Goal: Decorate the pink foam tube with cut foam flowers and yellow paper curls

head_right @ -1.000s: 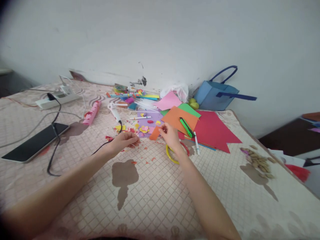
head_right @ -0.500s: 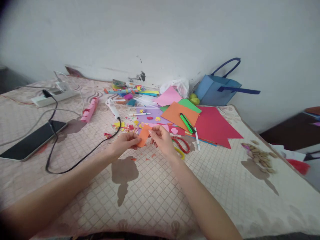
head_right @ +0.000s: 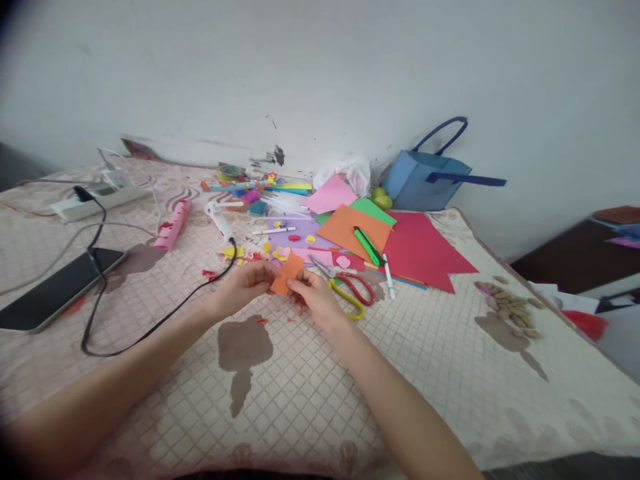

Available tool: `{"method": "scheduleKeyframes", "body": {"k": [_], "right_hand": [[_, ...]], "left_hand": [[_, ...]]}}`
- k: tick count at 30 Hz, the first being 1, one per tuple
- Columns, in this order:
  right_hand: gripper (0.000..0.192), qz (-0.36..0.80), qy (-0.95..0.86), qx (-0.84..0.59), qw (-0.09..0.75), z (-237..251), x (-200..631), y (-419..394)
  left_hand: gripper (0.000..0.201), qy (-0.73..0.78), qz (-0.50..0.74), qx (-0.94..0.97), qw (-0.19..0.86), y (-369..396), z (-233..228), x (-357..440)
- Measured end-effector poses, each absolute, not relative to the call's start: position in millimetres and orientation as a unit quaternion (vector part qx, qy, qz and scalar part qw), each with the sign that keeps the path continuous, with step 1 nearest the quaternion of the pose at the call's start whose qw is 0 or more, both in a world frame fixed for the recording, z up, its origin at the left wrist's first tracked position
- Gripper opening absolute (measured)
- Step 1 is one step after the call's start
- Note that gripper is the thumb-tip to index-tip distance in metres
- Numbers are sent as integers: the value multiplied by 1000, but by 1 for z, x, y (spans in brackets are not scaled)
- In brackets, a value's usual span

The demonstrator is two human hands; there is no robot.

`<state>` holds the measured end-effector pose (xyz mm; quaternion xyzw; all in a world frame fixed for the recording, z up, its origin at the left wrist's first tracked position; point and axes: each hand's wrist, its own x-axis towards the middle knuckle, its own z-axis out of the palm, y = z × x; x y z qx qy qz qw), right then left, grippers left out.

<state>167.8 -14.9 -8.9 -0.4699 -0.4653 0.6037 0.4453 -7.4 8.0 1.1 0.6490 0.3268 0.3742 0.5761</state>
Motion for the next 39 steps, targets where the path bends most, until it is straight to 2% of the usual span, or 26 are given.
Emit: {"method": "scheduleKeyframes", "body": {"k": [4, 8, 11, 17, 26, 31, 39], "right_hand": [[19, 597, -467, -463, 460, -8, 166, -17], [14, 556, -463, -456, 518, -10, 164, -16], [21, 499, -515, -429, 550, -11, 162, -16], [14, 418, -582, -469, 516, -16, 159, -20], [7, 469, -542, -423, 555, -18, 152, -23], [17, 461, -559, -412, 553, -18, 152, -23], [18, 446, -579, -400, 553, -15, 155, -22]], "left_hand": [[16, 389, 396, 643, 528, 11, -4, -8], [15, 397, 429, 606, 540, 12, -2, -8], [15, 393, 440, 595, 546, 10, 0, -8], [16, 389, 414, 609, 554, 9, 2, -6], [16, 363, 434, 590, 576, 9, -4, -6], [15, 372, 474, 579, 549, 6, -2, -5], [17, 378, 483, 567, 549, 5, 1, -6]]}}
